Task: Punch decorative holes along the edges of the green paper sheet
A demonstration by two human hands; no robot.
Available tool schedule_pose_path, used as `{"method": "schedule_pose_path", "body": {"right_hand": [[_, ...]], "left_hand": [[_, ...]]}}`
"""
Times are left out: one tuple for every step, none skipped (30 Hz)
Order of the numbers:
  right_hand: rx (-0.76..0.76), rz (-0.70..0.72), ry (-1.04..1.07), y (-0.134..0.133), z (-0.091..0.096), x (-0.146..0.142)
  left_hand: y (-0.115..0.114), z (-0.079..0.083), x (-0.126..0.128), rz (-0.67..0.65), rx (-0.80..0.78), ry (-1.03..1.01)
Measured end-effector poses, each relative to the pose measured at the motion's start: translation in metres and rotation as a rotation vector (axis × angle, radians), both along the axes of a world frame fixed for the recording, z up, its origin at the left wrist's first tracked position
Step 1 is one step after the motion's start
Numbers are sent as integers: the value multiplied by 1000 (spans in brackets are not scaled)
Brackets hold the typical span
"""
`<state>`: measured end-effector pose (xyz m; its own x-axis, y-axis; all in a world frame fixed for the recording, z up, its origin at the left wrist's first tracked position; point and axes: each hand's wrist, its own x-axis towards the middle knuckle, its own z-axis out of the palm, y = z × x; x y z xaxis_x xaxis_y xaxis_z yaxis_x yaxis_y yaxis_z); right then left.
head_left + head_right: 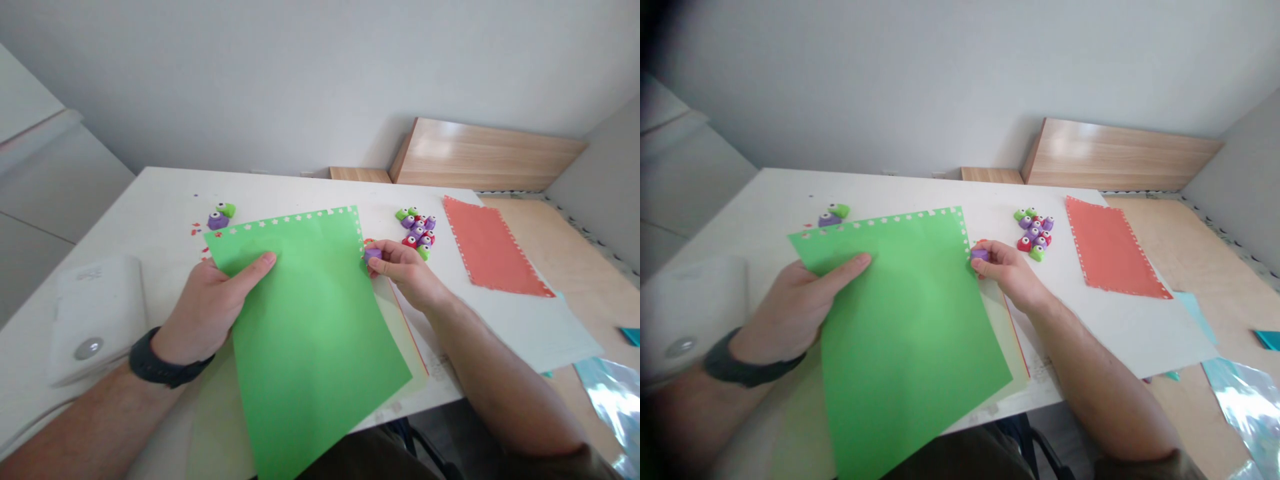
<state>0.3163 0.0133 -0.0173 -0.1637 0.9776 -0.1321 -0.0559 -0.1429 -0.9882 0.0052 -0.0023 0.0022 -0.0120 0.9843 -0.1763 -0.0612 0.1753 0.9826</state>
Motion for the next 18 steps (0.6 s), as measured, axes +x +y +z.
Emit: {"method": "schedule_pose_path", "body": {"right_hand": [[-3,-6,4,0,0,0],[-7,-13,7,0,1,1],[-12,-24,8,1,2,1],[-14,-37,7,1,3,2],[-13,-50,3,1,3,2],[-7,-65,-4,1,4,3],[2,-82,-12,1,4,4],[14,-101,-20,2,5,5],[26,-123,-24,3,5,6],[41,-149,-25,4,5,8],[57,-179,-27,5,5,9],[74,-210,-33,6,5,11],[92,-242,-48,8,5,13],[113,-269,-73,9,5,14],[134,-291,-107,10,5,16],[154,-307,-145,11,5,17],[171,-315,-183,12,5,18],[183,-316,-223,12,5,20]], "left_hand": [[0,0,0,0,-3,-1],[0,0,0,2,-8,-6],[0,0,0,1,-12,-13],[0,-1,0,2,-13,-20],[0,-1,0,4,-15,-24],[0,-1,0,7,-16,-23],[0,-1,0,9,-18,-19],[0,-1,1,12,-19,-14],[0,-1,1,13,-21,-12],[0,-1,1,16,-24,-10],[0,-1,1,18,-28,-8],[0,-2,1,19,-32,-8],[0,-2,1,21,-34,-7],[0,-3,1,23,-35,-4],[0,-3,1,22,-34,-1],[0,-3,0,18,-32,4],[0,-3,0,11,-29,9],[0,-3,0,6,-26,15]]}}
